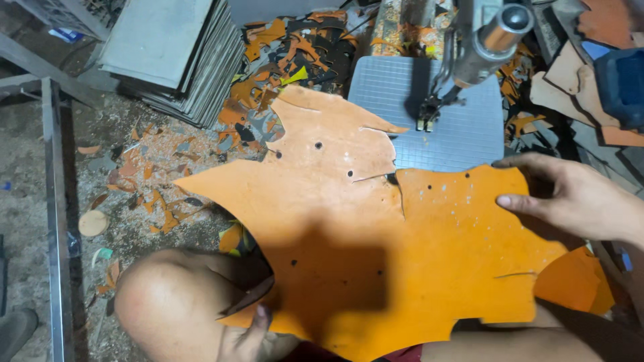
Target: The person uses a vertical cutting machine to cut shapes from orange leather sheets. They guide the material under the blade, rotate and reposition the sheets, and remove cut pieces while continuing to process additional sheets.
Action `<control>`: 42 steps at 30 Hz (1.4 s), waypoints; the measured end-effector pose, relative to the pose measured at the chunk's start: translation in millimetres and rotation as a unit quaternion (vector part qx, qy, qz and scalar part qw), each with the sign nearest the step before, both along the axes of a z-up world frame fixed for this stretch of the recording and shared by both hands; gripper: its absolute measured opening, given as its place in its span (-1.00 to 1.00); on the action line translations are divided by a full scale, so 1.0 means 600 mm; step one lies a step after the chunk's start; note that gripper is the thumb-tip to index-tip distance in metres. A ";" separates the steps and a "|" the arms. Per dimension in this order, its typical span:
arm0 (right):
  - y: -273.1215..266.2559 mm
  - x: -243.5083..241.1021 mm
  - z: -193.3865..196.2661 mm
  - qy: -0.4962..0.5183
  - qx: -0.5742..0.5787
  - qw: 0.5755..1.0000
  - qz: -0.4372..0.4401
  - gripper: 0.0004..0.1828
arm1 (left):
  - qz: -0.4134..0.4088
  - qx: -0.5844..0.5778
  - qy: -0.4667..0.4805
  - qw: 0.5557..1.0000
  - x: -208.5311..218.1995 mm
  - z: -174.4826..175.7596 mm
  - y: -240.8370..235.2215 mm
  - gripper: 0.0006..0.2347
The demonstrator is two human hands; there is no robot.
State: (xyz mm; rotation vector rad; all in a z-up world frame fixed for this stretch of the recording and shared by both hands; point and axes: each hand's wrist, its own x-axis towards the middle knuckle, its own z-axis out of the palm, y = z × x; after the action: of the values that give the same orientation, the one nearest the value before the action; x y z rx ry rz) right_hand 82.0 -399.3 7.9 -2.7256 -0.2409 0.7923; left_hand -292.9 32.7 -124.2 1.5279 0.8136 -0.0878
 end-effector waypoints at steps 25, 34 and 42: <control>0.054 -0.151 -0.035 -0.301 0.089 0.863 0.396 0.22 | -0.238 0.128 0.117 0.956 0.218 0.102 0.089 -0.68; 0.043 -0.119 -0.030 -0.288 0.085 0.856 0.420 0.23 | -0.216 0.122 0.089 0.965 0.221 0.097 0.069 -0.70; 0.020 -0.081 -0.040 -0.293 0.088 0.843 0.442 0.22 | -0.185 0.074 -0.001 0.980 0.196 0.072 -0.034 -0.72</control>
State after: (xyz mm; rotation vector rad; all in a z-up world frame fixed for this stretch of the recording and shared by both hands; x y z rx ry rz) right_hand 33.4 -387.2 -16.3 -2.5081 -1.6819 0.0352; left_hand -175.2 12.0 -81.2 1.8067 0.5357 -0.3050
